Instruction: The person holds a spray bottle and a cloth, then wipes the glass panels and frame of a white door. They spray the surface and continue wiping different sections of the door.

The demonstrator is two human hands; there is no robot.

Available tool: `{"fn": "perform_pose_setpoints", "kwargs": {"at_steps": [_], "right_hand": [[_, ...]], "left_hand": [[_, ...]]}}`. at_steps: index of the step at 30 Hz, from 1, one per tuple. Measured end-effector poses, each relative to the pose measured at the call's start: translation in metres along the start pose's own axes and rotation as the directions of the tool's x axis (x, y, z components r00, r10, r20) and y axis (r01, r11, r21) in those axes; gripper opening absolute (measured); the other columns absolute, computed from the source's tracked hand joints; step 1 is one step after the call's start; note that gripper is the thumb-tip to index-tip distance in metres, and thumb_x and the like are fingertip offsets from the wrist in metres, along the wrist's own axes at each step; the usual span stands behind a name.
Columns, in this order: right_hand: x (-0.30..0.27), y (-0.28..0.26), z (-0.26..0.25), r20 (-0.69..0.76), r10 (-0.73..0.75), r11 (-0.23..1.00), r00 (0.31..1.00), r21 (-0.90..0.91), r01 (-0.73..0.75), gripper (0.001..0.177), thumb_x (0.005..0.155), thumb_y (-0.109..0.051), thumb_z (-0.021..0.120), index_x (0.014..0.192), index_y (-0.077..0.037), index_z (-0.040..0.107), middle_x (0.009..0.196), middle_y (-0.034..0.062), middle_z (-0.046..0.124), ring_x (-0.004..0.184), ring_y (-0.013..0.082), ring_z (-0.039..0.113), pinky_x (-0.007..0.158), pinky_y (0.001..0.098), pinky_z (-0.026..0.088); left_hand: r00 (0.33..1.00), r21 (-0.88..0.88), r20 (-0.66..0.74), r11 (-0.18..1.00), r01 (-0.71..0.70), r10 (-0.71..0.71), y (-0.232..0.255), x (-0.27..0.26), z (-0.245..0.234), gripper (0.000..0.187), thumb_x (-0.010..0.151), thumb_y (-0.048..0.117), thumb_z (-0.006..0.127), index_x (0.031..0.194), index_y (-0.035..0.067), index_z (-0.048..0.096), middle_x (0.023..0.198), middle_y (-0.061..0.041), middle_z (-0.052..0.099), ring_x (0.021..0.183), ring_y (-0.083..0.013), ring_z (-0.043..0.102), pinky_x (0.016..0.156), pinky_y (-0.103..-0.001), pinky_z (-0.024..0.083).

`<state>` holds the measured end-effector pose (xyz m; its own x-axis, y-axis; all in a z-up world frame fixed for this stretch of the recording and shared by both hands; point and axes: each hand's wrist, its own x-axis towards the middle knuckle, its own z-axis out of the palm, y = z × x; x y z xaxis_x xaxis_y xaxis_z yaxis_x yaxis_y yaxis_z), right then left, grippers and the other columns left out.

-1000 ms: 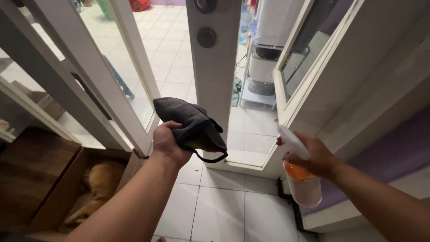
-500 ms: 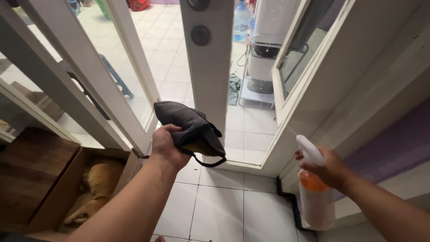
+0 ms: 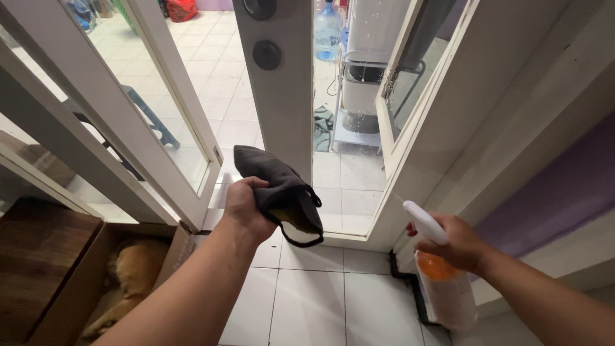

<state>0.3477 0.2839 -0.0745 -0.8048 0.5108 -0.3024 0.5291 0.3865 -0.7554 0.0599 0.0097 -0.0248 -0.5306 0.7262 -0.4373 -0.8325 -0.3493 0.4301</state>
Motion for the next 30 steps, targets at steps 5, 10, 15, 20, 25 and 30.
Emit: {"fn": "perform_pose_setpoints", "kwargs": {"at_steps": [5,10,15,20,25,30], "right_hand": [[0.005,-0.03,-0.003,-0.048,-0.089,0.97,0.995,0.221,0.098,0.058,0.074,-0.017,0.073,0.131,-0.006,0.063,0.123,0.0113,0.074,0.099,0.0281,0.077,0.096,0.0438,0.06],[0.008,-0.095,-0.018,-0.124,-0.105,0.87,0.987,0.469,0.152,0.068,0.074,-0.018,0.065,0.14,-0.005,0.056,0.131,0.013,0.07,0.107,0.0291,0.074,0.099,0.0437,0.06],[0.004,-0.158,-0.041,-0.086,-0.367,0.695,0.926,0.637,0.334,0.077,0.076,-0.018,0.059,0.151,-0.009,0.046,0.137,0.0099,0.057,0.122,0.0211,0.062,0.102,0.0404,0.052],[0.006,-0.193,-0.047,-0.195,-0.397,0.542,0.897,0.739,0.4,0.072,0.08,-0.02,0.057,0.149,-0.003,0.044,0.127,0.014,0.058,0.117,0.0261,0.061,0.103,0.045,0.052],[0.025,-0.19,-0.056,-0.149,-0.501,0.586,0.853,0.666,0.461,0.077,0.084,-0.03,0.068,0.151,-0.006,0.039,0.141,0.0126,0.056,0.114,0.0262,0.057,0.102,0.0469,0.051],[0.039,-0.167,-0.056,-0.066,-0.32,0.697,0.945,0.658,0.283,0.079,0.086,-0.058,0.061,0.145,-0.009,0.044,0.138,0.011,0.059,0.123,0.0223,0.062,0.096,0.0474,0.057]], "left_hand": [[0.998,0.177,0.057,0.984,-0.036,0.026,-0.003,0.001,0.012,0.056,0.086,0.015,0.052,0.139,-0.002,0.045,0.116,-0.018,0.065,0.103,-0.0328,0.067,0.099,-0.049,0.054],[0.909,0.836,-0.008,0.501,-0.223,0.418,-0.013,0.01,0.035,0.083,0.089,0.007,0.052,0.16,0.025,0.014,0.115,-0.014,0.062,0.101,-0.0268,0.066,0.092,-0.042,0.055],[0.931,0.865,0.365,0.36,-0.35,0.03,-0.027,0.022,0.065,0.055,0.099,0.018,0.039,0.147,0.013,0.066,0.105,-0.022,0.066,0.089,-0.0309,0.063,0.081,-0.042,0.053],[0.779,0.82,0.55,0.368,-0.438,-0.3,-0.06,-0.001,0.119,0.048,0.092,0.033,0.062,0.134,0.011,0.059,0.118,-0.009,0.071,0.109,-0.0224,0.07,0.098,-0.039,0.054],[0.739,0.729,0.65,0.416,-0.543,-0.176,-0.057,-0.008,0.122,0.076,0.072,0.036,0.083,0.135,0.002,0.059,0.123,-0.015,0.07,0.111,-0.027,0.071,0.101,-0.043,0.056],[0.691,0.59,0.679,0.745,-0.312,-0.248,-0.019,0.017,0.108,0.08,0.073,0.036,0.08,0.14,0.004,0.051,0.121,-0.018,0.065,0.113,-0.0343,0.068,0.101,-0.052,0.056]]}}
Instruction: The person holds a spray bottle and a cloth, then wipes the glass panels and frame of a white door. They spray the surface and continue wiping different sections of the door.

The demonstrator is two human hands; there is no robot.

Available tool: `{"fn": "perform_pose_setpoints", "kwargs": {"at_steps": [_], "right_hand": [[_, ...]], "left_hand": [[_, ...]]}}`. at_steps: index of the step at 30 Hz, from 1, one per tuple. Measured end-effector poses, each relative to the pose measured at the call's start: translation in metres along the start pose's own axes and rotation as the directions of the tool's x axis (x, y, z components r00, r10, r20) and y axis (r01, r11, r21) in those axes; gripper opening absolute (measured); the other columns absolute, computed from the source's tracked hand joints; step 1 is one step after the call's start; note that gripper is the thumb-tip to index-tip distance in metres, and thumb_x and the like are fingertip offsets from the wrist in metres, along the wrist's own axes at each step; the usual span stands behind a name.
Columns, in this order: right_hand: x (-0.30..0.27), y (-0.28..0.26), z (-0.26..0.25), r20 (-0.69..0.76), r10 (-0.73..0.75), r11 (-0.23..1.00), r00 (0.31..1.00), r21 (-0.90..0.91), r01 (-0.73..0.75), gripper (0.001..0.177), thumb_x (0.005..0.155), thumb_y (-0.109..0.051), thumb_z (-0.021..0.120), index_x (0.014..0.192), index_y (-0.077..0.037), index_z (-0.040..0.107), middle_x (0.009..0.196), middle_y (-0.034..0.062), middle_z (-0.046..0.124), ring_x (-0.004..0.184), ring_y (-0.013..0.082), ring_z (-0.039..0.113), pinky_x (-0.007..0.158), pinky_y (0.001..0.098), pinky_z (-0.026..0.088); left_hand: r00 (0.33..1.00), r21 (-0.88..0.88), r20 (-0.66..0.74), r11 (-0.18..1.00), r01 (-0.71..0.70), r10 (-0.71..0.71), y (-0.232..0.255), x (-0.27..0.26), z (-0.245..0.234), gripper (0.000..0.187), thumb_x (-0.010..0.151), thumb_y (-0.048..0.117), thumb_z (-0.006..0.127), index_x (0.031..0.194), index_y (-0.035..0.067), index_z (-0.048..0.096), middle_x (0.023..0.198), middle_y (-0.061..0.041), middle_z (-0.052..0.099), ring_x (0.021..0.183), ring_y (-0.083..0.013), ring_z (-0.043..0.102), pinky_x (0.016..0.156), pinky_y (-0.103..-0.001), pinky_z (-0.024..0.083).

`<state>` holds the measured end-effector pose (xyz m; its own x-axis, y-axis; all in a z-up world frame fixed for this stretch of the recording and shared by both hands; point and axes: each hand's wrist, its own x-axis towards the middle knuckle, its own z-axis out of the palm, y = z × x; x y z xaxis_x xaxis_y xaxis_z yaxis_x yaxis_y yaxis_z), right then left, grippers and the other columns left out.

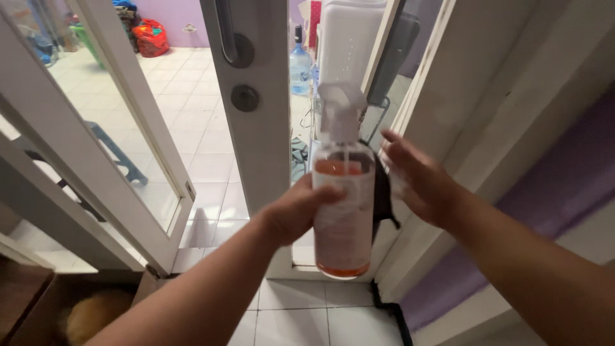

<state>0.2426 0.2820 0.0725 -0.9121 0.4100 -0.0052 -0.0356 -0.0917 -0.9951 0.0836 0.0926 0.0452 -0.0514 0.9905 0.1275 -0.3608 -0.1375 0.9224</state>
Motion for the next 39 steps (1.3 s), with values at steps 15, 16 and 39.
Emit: {"fn": "perform_pose_setpoints", "kwargs": {"at_steps": [15,16,39], "right_hand": [[0.135,0.068,-0.021,-0.934,0.027,0.998,0.357,0.049,0.051,0.052,0.096,-0.014,0.065,0.142,-0.005,0.042,0.136,0.0143,0.057,0.113,0.0266,0.065,0.096,0.0417,0.058],[0.153,0.074,-0.028,-0.95,-0.061,0.998,0.308,-0.049,0.046,0.057,0.097,-0.014,0.065,0.146,-0.009,0.035,0.142,0.0124,0.051,0.118,0.0243,0.061,0.099,0.0388,0.055],[0.209,0.083,-0.035,0.023,-0.548,-0.448,0.836,-0.852,-0.27,0.041,0.093,-0.028,0.067,0.13,-0.013,0.058,0.127,0.0197,0.057,0.119,0.0391,0.055,0.107,0.0563,0.045]], "left_hand": [[0.971,0.149,0.092,0.967,0.206,-0.221,0.043,-0.009,-0.205,0.078,0.069,0.032,0.08,0.137,0.004,0.055,0.123,-0.014,0.065,0.117,-0.031,0.064,0.104,-0.047,0.053],[0.971,0.167,0.102,0.966,0.199,-0.218,0.047,-0.014,-0.217,0.078,0.069,0.032,0.08,0.137,0.003,0.056,0.122,-0.014,0.065,0.117,-0.0302,0.064,0.104,-0.047,0.053],[0.99,0.311,-0.006,0.941,0.137,-0.142,0.057,0.001,-0.216,0.09,0.065,0.033,0.083,0.144,0.007,0.048,0.129,-0.012,0.064,0.124,-0.028,0.062,0.107,-0.044,0.049]]}}
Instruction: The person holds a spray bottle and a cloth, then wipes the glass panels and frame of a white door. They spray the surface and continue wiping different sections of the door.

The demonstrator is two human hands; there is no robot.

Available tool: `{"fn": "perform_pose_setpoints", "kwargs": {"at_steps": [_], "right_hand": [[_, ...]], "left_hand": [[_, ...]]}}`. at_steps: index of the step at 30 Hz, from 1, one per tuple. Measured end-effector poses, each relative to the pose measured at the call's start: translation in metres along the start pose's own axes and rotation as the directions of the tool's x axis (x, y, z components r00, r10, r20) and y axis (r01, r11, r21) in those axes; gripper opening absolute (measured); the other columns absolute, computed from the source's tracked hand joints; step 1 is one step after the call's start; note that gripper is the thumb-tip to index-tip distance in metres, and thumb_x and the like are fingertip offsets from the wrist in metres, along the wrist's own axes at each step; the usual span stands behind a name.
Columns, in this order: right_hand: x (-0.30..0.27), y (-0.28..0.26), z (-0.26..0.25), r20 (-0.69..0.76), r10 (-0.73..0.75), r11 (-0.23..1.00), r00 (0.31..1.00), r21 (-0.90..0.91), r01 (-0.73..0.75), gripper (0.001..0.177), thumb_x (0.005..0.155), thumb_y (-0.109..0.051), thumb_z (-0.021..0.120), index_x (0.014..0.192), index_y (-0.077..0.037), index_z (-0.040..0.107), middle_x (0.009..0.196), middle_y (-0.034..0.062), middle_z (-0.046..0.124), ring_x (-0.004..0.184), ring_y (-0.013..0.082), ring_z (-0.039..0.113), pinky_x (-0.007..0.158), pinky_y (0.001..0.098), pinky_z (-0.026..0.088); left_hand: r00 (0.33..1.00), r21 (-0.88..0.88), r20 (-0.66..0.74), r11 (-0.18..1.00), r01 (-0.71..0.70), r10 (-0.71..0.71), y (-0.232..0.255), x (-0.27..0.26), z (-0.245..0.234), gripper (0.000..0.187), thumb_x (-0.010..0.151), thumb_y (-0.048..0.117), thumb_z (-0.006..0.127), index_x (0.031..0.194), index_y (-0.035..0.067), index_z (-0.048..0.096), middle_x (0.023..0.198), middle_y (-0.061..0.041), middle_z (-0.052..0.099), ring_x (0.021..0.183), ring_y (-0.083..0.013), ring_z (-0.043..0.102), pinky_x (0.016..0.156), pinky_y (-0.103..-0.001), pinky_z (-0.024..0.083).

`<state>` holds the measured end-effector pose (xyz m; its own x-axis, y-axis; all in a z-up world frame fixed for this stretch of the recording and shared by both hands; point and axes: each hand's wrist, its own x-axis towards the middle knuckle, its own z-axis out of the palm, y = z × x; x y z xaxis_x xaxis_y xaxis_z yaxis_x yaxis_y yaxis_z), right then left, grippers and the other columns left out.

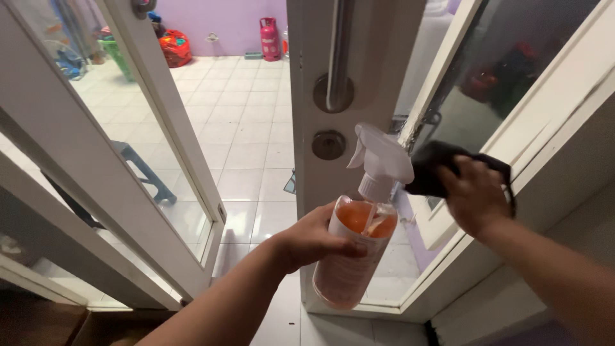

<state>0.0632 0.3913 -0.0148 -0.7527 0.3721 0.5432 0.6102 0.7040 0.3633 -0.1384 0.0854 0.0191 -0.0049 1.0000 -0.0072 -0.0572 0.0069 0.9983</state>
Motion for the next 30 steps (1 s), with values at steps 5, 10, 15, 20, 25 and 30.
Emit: {"fn": "perform_pose_setpoints", "kwargs": {"at_steps": [5,10,15,20,25,30], "right_hand": [[0.041,0.04,-0.047,-0.278,0.113,0.993,0.954,0.075,-0.096,0.053,0.088,-0.028,0.069,0.136,-0.01,0.058,0.128,0.0255,0.055,0.118,0.0441,0.054,0.094,0.0574,0.044],[0.067,0.002,-0.027,-0.089,-0.264,0.919,0.96,-0.324,0.223,0.041,0.088,-0.029,0.07,0.124,-0.01,0.062,0.127,0.0222,0.058,0.111,0.0391,0.056,0.091,0.0532,0.047],[0.031,0.013,-0.006,-0.238,-0.283,0.945,0.929,0.094,0.312,0.048,0.083,-0.018,0.074,0.13,-0.016,0.061,0.134,0.0156,0.052,0.125,0.0362,0.054,0.103,0.0527,0.045],[0.069,0.01,-0.034,-0.445,-0.147,0.967,0.884,0.122,0.222,0.049,0.092,-0.017,0.071,0.14,-0.014,0.065,0.146,0.0122,0.045,0.126,0.0335,0.051,0.107,0.0476,0.044],[0.064,-0.006,-0.042,-0.35,-0.269,0.956,0.897,0.019,0.294,0.041,0.09,-0.014,0.071,0.13,-0.024,0.07,0.135,0.004,0.05,0.104,0.022,0.051,0.091,0.0412,0.043],[0.071,0.004,-0.041,-0.327,-0.247,0.956,0.912,0.073,0.286,0.042,0.087,-0.015,0.071,0.128,-0.025,0.07,0.133,-0.0011,0.051,0.104,0.0199,0.052,0.09,0.0408,0.042]], "left_hand": [[0.998,-0.006,-0.058,1.0,0.009,-0.009,0.001,0.016,0.022,0.089,0.064,0.034,0.083,0.141,0.005,0.05,0.123,-0.015,0.065,0.118,-0.0323,0.065,0.104,-0.048,0.053],[0.99,-0.031,-0.14,0.999,-0.027,0.022,0.002,0.016,0.035,0.09,0.063,0.034,0.083,0.142,0.007,0.05,0.132,-0.018,0.061,0.125,-0.0336,0.061,0.108,-0.049,0.048],[0.97,0.06,-0.238,0.998,-0.033,0.047,0.002,0.013,0.031,0.087,0.059,0.036,0.086,0.137,0.006,0.058,0.154,-0.018,0.031,0.135,-0.0416,0.051,0.116,-0.053,0.045],[0.934,0.235,-0.336,0.971,-0.039,0.119,0.004,0.014,0.01,0.085,0.062,0.033,0.086,0.14,0.009,0.063,0.17,-0.008,0.007,0.157,-0.0334,0.0,0.125,-0.053,0.026],[0.926,0.258,-0.285,0.95,-0.176,0.249,0.018,0.032,-0.023,0.086,0.061,0.038,0.089,0.138,0.01,0.062,0.169,-0.018,0.024,0.159,-0.0409,0.018,0.125,-0.052,0.021],[0.869,0.61,-0.264,0.77,-0.185,0.418,0.059,0.065,-0.062,0.083,0.069,0.038,0.091,0.142,0.01,0.066,0.158,-0.016,0.044,0.158,-0.0339,-0.006,0.126,-0.05,0.007]]}}
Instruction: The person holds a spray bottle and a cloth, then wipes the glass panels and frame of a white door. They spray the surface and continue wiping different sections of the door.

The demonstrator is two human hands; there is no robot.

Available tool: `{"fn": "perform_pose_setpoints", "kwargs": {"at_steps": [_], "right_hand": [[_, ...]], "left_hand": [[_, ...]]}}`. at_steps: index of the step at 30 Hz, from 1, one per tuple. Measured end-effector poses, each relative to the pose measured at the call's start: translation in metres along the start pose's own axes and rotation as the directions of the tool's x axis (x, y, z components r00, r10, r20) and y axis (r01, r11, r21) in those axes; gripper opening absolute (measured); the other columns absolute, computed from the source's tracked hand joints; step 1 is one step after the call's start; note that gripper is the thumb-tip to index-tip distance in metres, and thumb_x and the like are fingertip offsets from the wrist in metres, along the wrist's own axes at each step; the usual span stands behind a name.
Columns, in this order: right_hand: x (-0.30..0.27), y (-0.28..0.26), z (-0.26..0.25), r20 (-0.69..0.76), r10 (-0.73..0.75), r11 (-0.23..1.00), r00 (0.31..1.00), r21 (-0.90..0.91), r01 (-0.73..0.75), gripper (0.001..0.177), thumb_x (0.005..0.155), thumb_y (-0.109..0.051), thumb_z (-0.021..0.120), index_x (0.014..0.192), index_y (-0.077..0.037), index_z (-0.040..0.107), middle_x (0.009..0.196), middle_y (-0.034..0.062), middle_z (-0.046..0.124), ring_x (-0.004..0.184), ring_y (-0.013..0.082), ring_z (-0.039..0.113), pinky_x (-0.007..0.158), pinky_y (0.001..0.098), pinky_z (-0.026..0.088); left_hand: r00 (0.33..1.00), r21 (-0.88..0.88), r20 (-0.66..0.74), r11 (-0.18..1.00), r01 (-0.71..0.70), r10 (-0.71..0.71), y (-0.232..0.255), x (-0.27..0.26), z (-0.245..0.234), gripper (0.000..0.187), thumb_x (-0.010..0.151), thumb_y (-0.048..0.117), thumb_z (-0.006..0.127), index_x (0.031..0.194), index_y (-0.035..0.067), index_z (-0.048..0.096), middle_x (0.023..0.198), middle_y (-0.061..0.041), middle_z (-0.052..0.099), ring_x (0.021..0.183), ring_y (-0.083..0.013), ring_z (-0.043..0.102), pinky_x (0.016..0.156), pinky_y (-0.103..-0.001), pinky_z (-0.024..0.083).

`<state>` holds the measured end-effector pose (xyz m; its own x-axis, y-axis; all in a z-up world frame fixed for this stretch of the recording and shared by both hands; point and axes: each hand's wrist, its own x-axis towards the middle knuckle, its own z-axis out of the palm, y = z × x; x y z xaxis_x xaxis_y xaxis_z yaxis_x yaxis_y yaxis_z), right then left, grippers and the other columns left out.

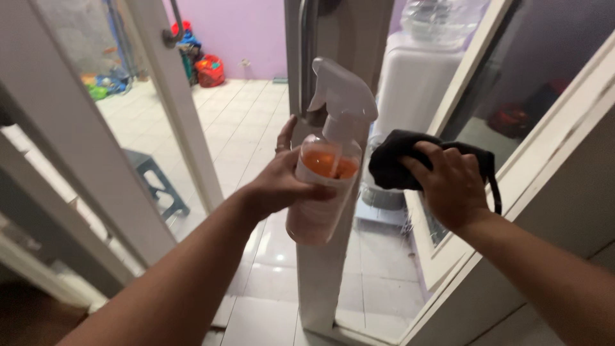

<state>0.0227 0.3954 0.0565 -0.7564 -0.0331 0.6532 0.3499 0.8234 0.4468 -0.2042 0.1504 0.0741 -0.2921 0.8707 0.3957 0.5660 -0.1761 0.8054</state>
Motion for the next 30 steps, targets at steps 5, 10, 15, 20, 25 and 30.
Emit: {"fn": "perform_pose_setpoints", "kwargs": {"at_steps": [5,10,15,20,25,30], "right_hand": [[0.008,0.008,0.0,0.017,-0.005,1.0,1.0,-0.023,0.006,0.043,0.085,-0.017,0.072,0.127,-0.023,0.07,0.132,-0.0014,0.052,0.103,0.019,0.052,0.089,0.0402,0.042],[0.008,0.01,0.018,0.107,-0.125,0.964,0.986,-0.224,0.146,0.036,0.091,-0.017,0.065,0.126,-0.027,0.07,0.129,-0.0012,0.051,0.098,0.0186,0.052,0.085,0.0395,0.042],[0.0,0.005,0.021,0.031,-0.174,0.976,0.984,-0.126,0.177,0.036,0.091,-0.015,0.062,0.124,-0.028,0.07,0.13,-0.0021,0.053,0.101,0.0191,0.052,0.085,0.0397,0.041],[0.03,-0.001,0.006,-0.079,-0.047,0.994,0.996,-0.105,0.039,0.041,0.09,-0.016,0.062,0.13,-0.023,0.069,0.132,0.0,0.054,0.104,0.0198,0.049,0.087,0.0407,0.041],[0.022,-0.011,0.009,-0.06,-0.137,0.984,0.989,-0.124,0.129,0.039,0.086,-0.015,0.062,0.123,-0.025,0.068,0.134,-0.0001,0.053,0.103,0.0226,0.05,0.085,0.0424,0.042],[-0.009,-0.002,0.004,0.064,-0.13,0.986,0.989,-0.093,0.135,0.042,0.088,-0.015,0.061,0.128,-0.025,0.067,0.134,0.0006,0.052,0.1,0.0223,0.05,0.083,0.0428,0.042]], "left_hand": [[0.998,-0.059,0.06,0.998,-0.022,0.026,0.015,0.042,-0.009,0.087,0.058,0.045,0.088,0.134,0.011,0.062,0.132,-0.013,0.065,0.137,-0.0337,0.054,0.119,-0.047,0.041],[0.999,-0.051,0.03,0.999,-0.013,0.015,0.011,0.054,-0.01,0.085,0.061,0.045,0.088,0.134,0.009,0.063,0.131,-0.015,0.062,0.135,-0.033,0.053,0.116,-0.047,0.045],[1.0,0.141,-0.004,0.99,-0.017,0.017,0.008,0.057,-0.016,0.086,0.058,0.051,0.089,0.13,0.011,0.066,0.133,-0.018,0.058,0.138,-0.0388,0.042,0.116,-0.048,0.042],[0.995,0.327,-0.042,0.943,-0.067,0.085,0.013,0.046,-0.014,0.082,0.058,0.056,0.087,0.126,0.013,0.072,0.142,-0.021,0.053,0.143,-0.0424,0.025,0.121,-0.054,0.028],[0.999,0.352,-0.026,0.936,-0.029,0.041,0.024,0.032,-0.01,0.084,0.057,0.061,0.086,0.126,0.015,0.072,0.142,-0.019,0.056,0.145,-0.0417,0.025,0.122,-0.054,0.026],[0.998,0.418,-0.045,0.908,-0.02,0.042,0.032,0.02,-0.007,0.087,0.055,0.064,0.086,0.126,0.016,0.073,0.144,-0.02,0.048,0.143,-0.0427,0.024,0.121,-0.054,0.025]]}}
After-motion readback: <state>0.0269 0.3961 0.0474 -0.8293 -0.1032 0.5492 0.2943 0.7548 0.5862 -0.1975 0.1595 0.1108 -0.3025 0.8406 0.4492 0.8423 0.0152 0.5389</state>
